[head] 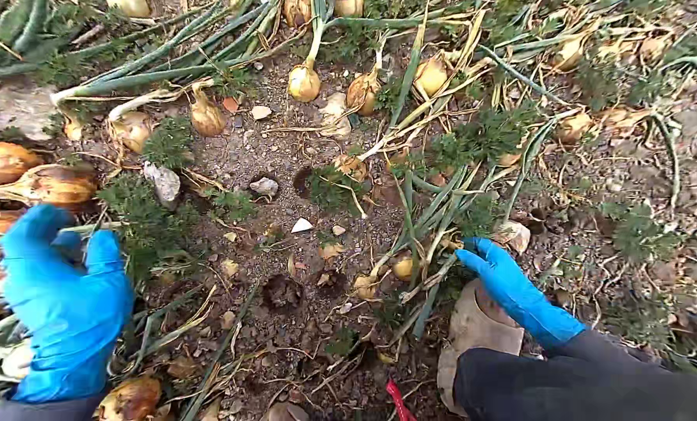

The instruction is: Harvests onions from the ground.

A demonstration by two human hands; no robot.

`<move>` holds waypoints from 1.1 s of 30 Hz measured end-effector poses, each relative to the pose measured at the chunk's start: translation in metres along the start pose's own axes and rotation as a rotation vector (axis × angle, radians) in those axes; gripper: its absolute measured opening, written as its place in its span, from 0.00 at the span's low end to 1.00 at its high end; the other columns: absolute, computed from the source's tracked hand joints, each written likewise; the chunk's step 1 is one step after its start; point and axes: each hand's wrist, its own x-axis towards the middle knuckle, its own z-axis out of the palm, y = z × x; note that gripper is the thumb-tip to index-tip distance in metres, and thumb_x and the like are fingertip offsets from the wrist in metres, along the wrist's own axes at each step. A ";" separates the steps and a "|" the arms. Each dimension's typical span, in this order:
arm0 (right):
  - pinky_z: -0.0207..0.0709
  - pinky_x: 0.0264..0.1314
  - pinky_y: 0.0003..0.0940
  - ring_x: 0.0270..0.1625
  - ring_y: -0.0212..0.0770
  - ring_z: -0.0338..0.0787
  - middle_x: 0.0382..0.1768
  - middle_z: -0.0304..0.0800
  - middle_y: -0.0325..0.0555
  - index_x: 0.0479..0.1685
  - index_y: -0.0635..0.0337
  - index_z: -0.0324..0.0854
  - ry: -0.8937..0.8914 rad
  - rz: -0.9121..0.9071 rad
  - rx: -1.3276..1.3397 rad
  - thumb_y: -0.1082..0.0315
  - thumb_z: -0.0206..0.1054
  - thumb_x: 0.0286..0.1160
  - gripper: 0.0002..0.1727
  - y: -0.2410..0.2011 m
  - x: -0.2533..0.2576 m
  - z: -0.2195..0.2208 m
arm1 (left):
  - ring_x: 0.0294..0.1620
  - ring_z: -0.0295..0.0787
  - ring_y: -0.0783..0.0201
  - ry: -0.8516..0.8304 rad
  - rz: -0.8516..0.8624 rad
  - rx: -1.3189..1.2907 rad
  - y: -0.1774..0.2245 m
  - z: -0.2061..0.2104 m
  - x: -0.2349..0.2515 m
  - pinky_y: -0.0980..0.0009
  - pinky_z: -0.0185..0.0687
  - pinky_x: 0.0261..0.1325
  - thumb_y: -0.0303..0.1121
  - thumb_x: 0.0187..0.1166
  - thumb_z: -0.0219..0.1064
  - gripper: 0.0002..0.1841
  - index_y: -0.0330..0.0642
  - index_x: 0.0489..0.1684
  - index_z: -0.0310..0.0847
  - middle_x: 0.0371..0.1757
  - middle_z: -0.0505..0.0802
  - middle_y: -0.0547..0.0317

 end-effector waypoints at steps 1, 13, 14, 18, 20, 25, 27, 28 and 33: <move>0.87 0.61 0.48 0.59 0.41 0.91 0.60 0.90 0.44 0.73 0.50 0.80 -0.031 -0.122 0.055 0.54 0.68 0.73 0.27 0.021 -0.001 -0.006 | 0.73 0.84 0.44 -0.235 0.110 0.027 0.049 0.025 -0.023 0.40 0.80 0.74 0.49 0.84 0.62 0.33 0.44 0.86 0.66 0.77 0.82 0.40; 0.77 0.22 0.23 0.18 0.24 0.78 0.27 0.91 0.31 0.48 0.56 0.88 -0.041 -0.476 0.635 0.58 0.56 0.90 0.16 -0.044 0.016 0.024 | 0.54 0.89 0.49 -0.901 0.438 -0.017 0.190 0.220 -0.130 0.47 0.86 0.60 0.39 0.81 0.68 0.12 0.41 0.49 0.89 0.49 0.89 0.47; 0.69 0.17 0.21 0.14 0.22 0.72 0.25 0.90 0.29 0.46 0.54 0.90 -0.061 -0.398 0.654 0.57 0.52 0.93 0.20 -0.051 0.023 0.019 | 0.55 0.89 0.50 -0.897 0.463 -0.117 0.187 0.222 -0.124 0.49 0.85 0.62 0.37 0.84 0.66 0.12 0.39 0.51 0.89 0.49 0.90 0.47; 0.57 0.10 0.25 0.07 0.27 0.58 0.10 0.69 0.28 0.35 0.46 0.88 -0.130 -0.022 0.685 0.46 0.47 0.94 0.27 -0.061 0.001 0.011 | 0.50 0.91 0.56 -0.988 0.426 -0.325 0.181 0.216 -0.133 0.52 0.87 0.60 0.36 0.87 0.62 0.11 0.39 0.54 0.86 0.46 0.92 0.51; 0.56 0.09 0.26 0.07 0.29 0.57 0.10 0.71 0.33 0.33 0.51 0.89 -0.173 0.032 0.602 0.48 0.50 0.93 0.26 -0.063 -0.031 0.008 | 0.40 0.91 0.58 -1.034 0.389 -0.407 0.181 0.215 -0.121 0.53 0.89 0.51 0.37 0.92 0.58 0.13 0.38 0.57 0.83 0.38 0.91 0.52; 0.68 0.15 0.30 0.13 0.34 0.74 0.20 0.87 0.42 0.49 0.55 0.90 -0.172 0.232 0.257 0.50 0.63 0.88 0.18 -0.057 -0.035 0.011 | 0.39 0.89 0.54 -1.232 0.149 -0.182 0.203 0.176 -0.112 0.47 0.85 0.47 0.47 0.91 0.57 0.18 0.44 0.51 0.86 0.36 0.90 0.52; 0.77 0.24 0.41 0.19 0.40 0.83 0.24 0.91 0.43 0.43 0.55 0.87 -0.285 0.158 -0.089 0.41 0.64 0.83 0.25 -0.076 -0.012 0.017 | 0.35 0.88 0.59 -1.419 0.050 -0.014 0.202 0.164 -0.115 0.52 0.84 0.44 0.47 0.87 0.63 0.17 0.42 0.46 0.88 0.35 0.92 0.55; 0.82 0.30 0.51 0.24 0.45 0.88 0.25 0.92 0.45 0.38 0.55 0.87 -0.327 0.114 -0.279 0.40 0.64 0.82 0.26 -0.084 0.003 0.021 | 0.32 0.88 0.62 -1.501 0.039 0.030 0.194 0.165 -0.128 0.57 0.85 0.40 0.46 0.86 0.65 0.16 0.42 0.45 0.89 0.34 0.94 0.57; 0.80 0.47 0.67 0.47 0.57 0.91 0.39 0.91 0.54 0.44 0.54 0.87 -0.189 -0.149 -0.402 0.56 0.70 0.76 0.11 -0.096 0.018 0.039 | 0.56 0.92 0.46 -1.281 0.357 0.183 0.160 0.192 -0.235 0.39 0.89 0.51 0.50 0.78 0.71 0.18 0.46 0.52 0.88 0.54 0.92 0.49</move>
